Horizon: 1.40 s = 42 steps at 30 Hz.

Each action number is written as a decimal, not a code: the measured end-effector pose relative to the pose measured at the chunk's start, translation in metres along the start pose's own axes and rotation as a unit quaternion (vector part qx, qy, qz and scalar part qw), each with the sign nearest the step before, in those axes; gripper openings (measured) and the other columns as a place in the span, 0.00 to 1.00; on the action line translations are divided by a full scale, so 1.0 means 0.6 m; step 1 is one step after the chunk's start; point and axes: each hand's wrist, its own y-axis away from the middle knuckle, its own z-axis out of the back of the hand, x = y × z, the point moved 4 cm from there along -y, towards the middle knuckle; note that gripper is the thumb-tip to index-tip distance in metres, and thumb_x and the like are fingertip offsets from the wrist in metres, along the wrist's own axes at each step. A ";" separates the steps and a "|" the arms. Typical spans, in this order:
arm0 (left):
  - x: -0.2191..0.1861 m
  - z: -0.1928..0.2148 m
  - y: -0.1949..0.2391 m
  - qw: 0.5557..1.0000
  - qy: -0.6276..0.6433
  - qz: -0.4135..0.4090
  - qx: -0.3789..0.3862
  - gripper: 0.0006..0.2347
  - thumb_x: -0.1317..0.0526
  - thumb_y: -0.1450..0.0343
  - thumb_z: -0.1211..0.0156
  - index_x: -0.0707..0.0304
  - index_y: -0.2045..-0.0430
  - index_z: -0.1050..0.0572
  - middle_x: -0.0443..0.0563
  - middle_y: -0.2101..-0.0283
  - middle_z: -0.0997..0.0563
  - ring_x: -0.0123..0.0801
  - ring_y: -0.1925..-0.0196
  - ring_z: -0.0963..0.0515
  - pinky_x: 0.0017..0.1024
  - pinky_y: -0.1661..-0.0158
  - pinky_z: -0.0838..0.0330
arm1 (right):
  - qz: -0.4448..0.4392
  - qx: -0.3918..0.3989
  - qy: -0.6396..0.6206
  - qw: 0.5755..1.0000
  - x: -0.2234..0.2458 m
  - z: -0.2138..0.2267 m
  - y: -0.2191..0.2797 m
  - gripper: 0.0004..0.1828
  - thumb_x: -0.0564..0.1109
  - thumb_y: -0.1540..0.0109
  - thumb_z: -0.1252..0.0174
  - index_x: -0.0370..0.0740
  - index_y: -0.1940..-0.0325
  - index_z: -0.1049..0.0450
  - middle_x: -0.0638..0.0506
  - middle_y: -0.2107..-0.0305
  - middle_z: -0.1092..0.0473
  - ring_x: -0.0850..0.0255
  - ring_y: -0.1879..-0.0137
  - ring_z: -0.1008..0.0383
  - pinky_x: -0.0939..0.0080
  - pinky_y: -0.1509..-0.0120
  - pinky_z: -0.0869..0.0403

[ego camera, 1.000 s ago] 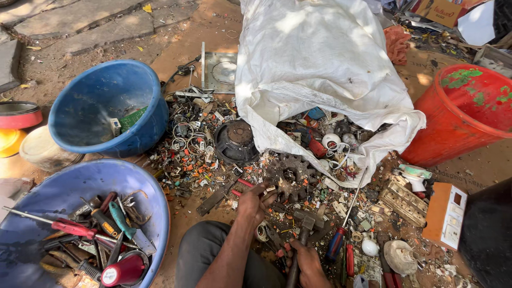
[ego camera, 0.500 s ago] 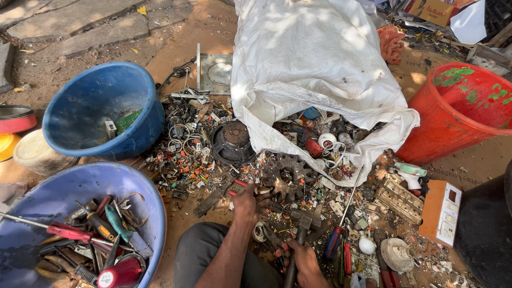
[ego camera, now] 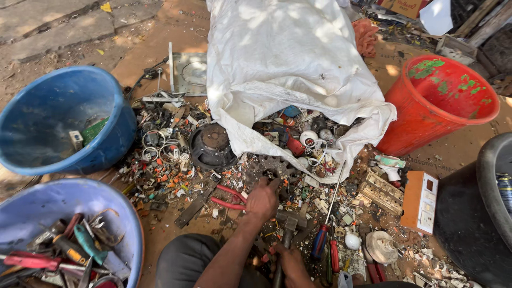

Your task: The person sits on the ground and uses a hammer to repeatedly strike and break apart small electronic components. They pick up items from a pile of debris, strike them on a metal surface, and occasionally separate the resulting pieces by hand.

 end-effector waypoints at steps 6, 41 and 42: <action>0.034 -0.014 -0.001 0.995 -0.033 0.051 0.075 0.10 0.67 0.26 0.43 0.60 0.54 0.19 0.67 0.45 0.20 0.48 0.57 0.13 0.33 0.63 0.15 | -0.030 0.014 -0.067 0.997 0.025 0.000 0.013 0.15 0.52 0.35 0.45 0.37 0.58 0.31 0.43 0.78 0.24 0.56 0.81 0.30 0.55 0.78 0.32; 0.153 0.096 0.038 0.839 0.399 0.364 -0.065 0.12 0.60 0.25 0.46 0.66 0.53 0.22 0.60 0.66 0.16 0.33 0.76 0.20 0.26 0.78 0.30 | 0.320 -0.050 0.250 0.912 0.195 0.016 0.030 0.28 0.52 0.35 0.48 0.48 0.30 0.36 0.54 0.83 0.32 0.64 0.85 0.32 0.61 0.85 0.28; 0.140 0.084 0.036 0.860 0.364 0.357 0.006 0.12 0.60 0.25 0.48 0.64 0.52 0.22 0.63 0.65 0.14 0.37 0.77 0.19 0.29 0.80 0.30 | 0.315 -0.052 0.230 0.919 0.194 0.020 0.042 0.25 0.52 0.34 0.49 0.46 0.33 0.34 0.53 0.84 0.33 0.64 0.85 0.32 0.62 0.85 0.28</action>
